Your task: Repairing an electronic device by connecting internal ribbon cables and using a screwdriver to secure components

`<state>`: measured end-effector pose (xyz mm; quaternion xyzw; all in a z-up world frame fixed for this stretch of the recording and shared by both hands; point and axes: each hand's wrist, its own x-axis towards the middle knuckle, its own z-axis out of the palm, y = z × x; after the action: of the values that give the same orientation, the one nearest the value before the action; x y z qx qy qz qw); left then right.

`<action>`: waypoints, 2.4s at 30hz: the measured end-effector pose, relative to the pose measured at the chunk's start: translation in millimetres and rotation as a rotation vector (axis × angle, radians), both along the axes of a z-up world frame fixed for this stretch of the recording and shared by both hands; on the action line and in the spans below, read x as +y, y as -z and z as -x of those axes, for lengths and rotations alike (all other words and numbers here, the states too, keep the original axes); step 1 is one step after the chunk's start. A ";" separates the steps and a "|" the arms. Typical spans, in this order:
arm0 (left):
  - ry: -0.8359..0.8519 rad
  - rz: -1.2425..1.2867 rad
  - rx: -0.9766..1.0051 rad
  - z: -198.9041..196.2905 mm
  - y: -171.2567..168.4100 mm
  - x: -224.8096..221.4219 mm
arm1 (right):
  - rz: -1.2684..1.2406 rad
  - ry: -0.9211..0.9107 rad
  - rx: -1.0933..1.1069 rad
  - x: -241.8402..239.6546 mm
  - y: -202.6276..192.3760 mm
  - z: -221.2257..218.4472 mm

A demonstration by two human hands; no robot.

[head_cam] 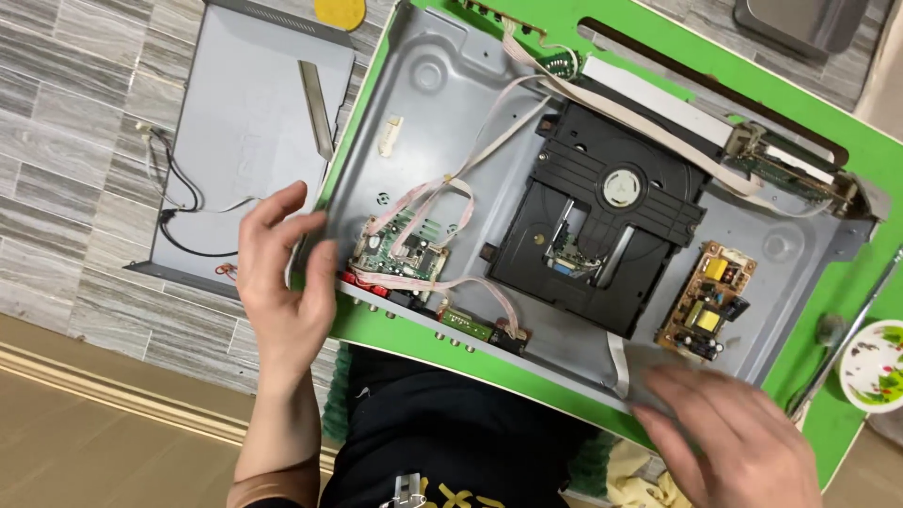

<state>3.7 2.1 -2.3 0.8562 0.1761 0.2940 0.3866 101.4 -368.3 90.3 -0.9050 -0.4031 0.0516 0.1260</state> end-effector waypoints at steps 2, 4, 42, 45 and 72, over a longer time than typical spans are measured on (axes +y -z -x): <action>0.006 0.062 -0.043 -3.2 3.9 6.1 | 0.024 0.088 -0.021 -7.2 -1.4 13.4; 0.006 0.132 -0.085 -5.8 8.1 9.5 | 0.056 0.171 -0.039 -26.2 3.0 19.5; 0.013 0.036 -0.120 -4.8 13.7 -10.9 | 0.012 0.686 0.202 -256.1 155.3 99.6; 0.037 -0.027 -0.136 -1.0 5.7 -15.9 | -0.158 0.348 -0.002 -48.6 73.0 74.3; 0.105 -0.298 -0.182 -7.5 16.2 -38.1 | -0.309 -0.126 -0.069 95.8 85.5 29.7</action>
<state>11.2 -36.0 -18.5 0.8818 0.0498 0.3727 0.2846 71.7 -272.4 4.7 -0.8490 -0.4661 -0.0343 0.2465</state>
